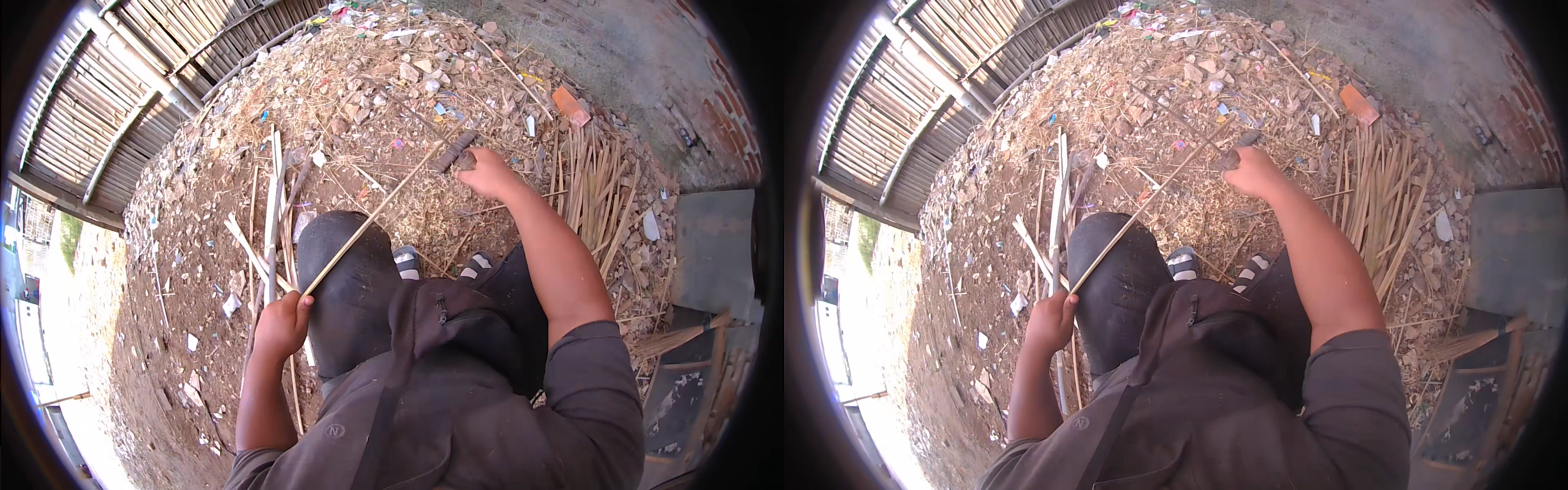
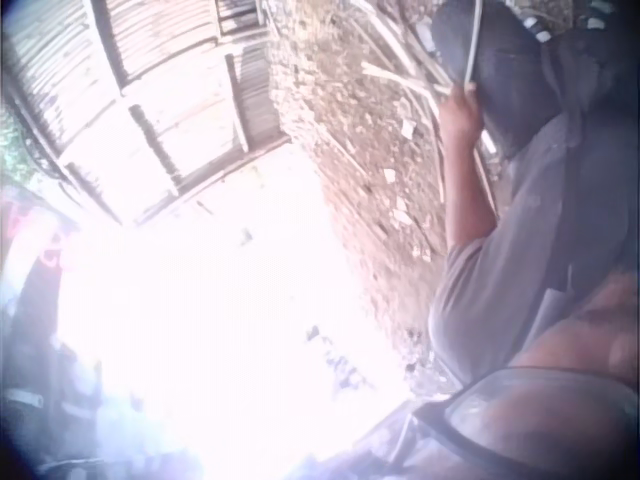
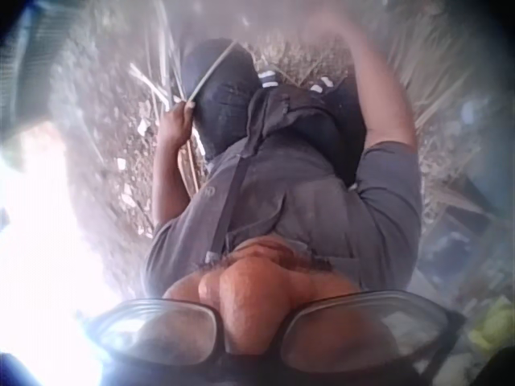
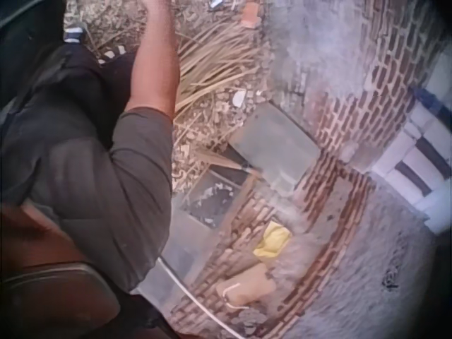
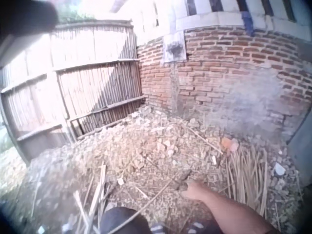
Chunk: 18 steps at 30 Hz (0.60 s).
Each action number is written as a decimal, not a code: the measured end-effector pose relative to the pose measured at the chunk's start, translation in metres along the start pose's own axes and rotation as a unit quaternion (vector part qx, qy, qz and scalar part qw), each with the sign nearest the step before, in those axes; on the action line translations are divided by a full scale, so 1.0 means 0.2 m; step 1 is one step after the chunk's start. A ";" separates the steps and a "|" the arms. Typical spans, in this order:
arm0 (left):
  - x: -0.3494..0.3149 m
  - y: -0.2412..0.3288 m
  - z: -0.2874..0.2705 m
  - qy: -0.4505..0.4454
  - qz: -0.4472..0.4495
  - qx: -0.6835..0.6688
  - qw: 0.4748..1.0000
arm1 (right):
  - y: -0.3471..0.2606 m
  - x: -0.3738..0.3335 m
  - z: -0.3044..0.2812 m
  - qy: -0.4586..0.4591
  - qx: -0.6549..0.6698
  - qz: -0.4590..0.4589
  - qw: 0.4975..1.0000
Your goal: The person scrapes a bamboo strip using a knife, shaving along the length of the strip while holding it in hand.
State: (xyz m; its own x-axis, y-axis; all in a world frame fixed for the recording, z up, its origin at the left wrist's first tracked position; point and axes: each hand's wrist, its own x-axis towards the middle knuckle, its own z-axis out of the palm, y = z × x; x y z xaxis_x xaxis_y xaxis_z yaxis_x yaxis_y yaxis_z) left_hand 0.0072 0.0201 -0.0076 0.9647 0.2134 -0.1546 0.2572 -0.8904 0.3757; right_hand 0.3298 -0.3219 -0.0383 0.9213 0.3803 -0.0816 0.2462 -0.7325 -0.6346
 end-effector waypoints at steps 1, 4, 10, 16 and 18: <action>0.00 0.01 0.00 -0.013 -0.008 0.003 1.000 | 0.04 0.02 -0.07 -0.016 0.033 0.049 0.998; -0.01 0.02 -0.03 -0.033 -0.013 0.000 0.999 | 0.07 -0.01 -0.07 0.032 -0.063 0.018 0.997; 0.00 0.02 -0.08 -0.055 -0.008 -0.063 0.996 | -0.20 -0.14 -0.13 0.022 -0.106 -0.076 0.991; -0.01 -0.05 -0.03 -0.084 -0.027 -0.162 0.983 | -0.37 -0.24 -0.24 -0.003 -0.231 -0.070 0.971; 0.00 -0.07 -0.04 -0.103 -0.030 -0.162 0.981 | -0.33 -0.22 -0.24 0.009 -0.250 -0.062 0.966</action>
State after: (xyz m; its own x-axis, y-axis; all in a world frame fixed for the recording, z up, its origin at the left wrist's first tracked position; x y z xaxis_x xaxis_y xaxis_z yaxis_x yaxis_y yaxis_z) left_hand 0.0041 0.0358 -0.0052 0.9237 0.1457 -0.3543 0.3501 -0.6967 0.6261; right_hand 0.2868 -0.3171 0.0449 0.8792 0.4764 -0.0120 0.4659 -0.8647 -0.1878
